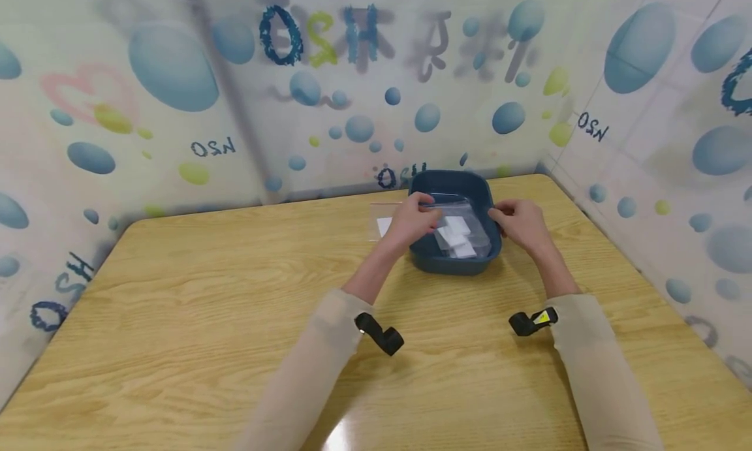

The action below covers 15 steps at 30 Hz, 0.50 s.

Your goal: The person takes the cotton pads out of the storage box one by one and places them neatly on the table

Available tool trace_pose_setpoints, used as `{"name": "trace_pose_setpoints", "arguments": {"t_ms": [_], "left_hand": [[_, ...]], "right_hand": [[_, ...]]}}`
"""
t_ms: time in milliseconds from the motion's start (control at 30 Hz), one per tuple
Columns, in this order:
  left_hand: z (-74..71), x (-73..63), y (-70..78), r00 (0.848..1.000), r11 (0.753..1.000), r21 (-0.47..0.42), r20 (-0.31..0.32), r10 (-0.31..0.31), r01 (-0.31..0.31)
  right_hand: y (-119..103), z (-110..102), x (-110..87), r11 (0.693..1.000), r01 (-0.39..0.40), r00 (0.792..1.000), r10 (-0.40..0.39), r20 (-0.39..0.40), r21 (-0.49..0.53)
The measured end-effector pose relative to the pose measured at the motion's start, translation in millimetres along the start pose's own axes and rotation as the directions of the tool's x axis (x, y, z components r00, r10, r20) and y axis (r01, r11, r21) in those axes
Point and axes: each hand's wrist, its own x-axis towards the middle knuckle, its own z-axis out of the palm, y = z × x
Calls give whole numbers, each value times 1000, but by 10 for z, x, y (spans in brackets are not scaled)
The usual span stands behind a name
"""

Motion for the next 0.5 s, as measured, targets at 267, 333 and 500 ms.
{"name": "trace_pose_setpoints", "arguments": {"t_ms": [267,333,500], "left_hand": [[93,46,17,999,997,57,-22,-44,45],[121,57,9,998,997,56,-18,-60,61],[189,97,-31,996,996,38,5,-84,84]], "right_hand": [[15,2,3,1000,11,1000,-11,2,-5],[14,2,3,1000,11,1000,-11,4,-4],[8,-2,0,1000,12,1000,-12,1,-1]]}}
